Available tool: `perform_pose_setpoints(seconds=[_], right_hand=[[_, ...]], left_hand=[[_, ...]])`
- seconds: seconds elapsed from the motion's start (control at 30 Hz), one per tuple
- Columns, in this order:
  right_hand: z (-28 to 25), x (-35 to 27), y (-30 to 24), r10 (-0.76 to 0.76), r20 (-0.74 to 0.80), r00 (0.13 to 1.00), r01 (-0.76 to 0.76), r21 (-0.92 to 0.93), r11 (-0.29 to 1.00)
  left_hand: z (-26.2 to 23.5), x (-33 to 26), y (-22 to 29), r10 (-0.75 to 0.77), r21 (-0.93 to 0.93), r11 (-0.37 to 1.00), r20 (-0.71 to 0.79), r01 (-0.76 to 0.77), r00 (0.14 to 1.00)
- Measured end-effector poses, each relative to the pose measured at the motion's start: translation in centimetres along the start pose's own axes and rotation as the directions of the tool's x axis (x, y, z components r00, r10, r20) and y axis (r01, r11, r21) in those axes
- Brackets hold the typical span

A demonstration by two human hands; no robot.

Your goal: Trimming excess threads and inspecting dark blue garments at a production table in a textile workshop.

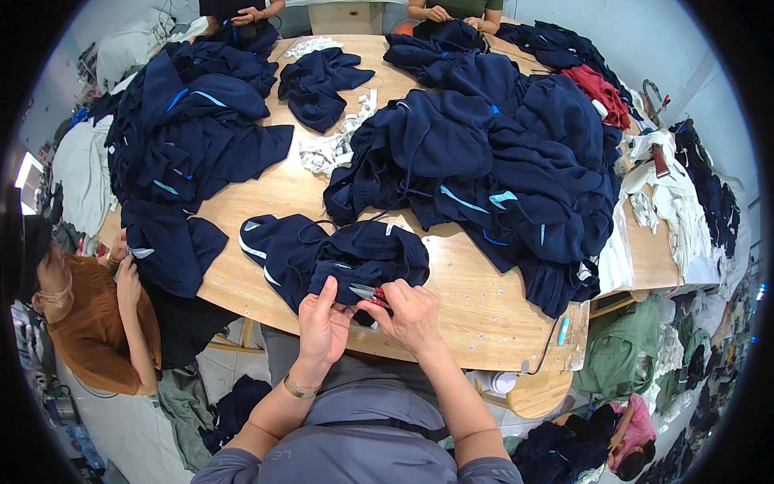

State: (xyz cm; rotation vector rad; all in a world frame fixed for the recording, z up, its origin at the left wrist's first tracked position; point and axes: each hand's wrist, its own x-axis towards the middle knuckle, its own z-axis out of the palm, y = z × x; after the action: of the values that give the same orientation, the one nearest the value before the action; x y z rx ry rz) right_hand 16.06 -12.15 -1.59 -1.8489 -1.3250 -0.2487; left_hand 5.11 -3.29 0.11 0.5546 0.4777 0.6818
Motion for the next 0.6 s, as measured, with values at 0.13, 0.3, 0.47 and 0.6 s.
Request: perform_pose_setpoints(seconds=[0.13,0.3,0.47,0.6], right_hand=[[-0.05,0.16,-0.01,-0.003,-0.013,1.0,0.003,-0.003,1.0],[-0.35,0.31,-0.09,-0.019,-0.007,1.0,0.018,-0.033,0.999],[-0.41,0.23,0.2,-0.026,-0.016,1.0,0.026,-0.054,0.998],[-0.73,0.18,0.08,-0.031,0.016,0.999,0.032,-0.057,0.998]], left_hand=[[0.23,-0.04,-0.03,-0.004,0.021,1.0,-0.02,0.004,1.0],[0.01,-0.07,-0.4,0.054,0.048,0.997,-0.014,-0.054,0.998],[-0.18,0.1,-0.37,0.098,0.074,0.992,0.031,-0.1,0.995],[-0.38,0.19,-0.4,0.103,0.065,0.992,0.025,-0.105,0.994]])
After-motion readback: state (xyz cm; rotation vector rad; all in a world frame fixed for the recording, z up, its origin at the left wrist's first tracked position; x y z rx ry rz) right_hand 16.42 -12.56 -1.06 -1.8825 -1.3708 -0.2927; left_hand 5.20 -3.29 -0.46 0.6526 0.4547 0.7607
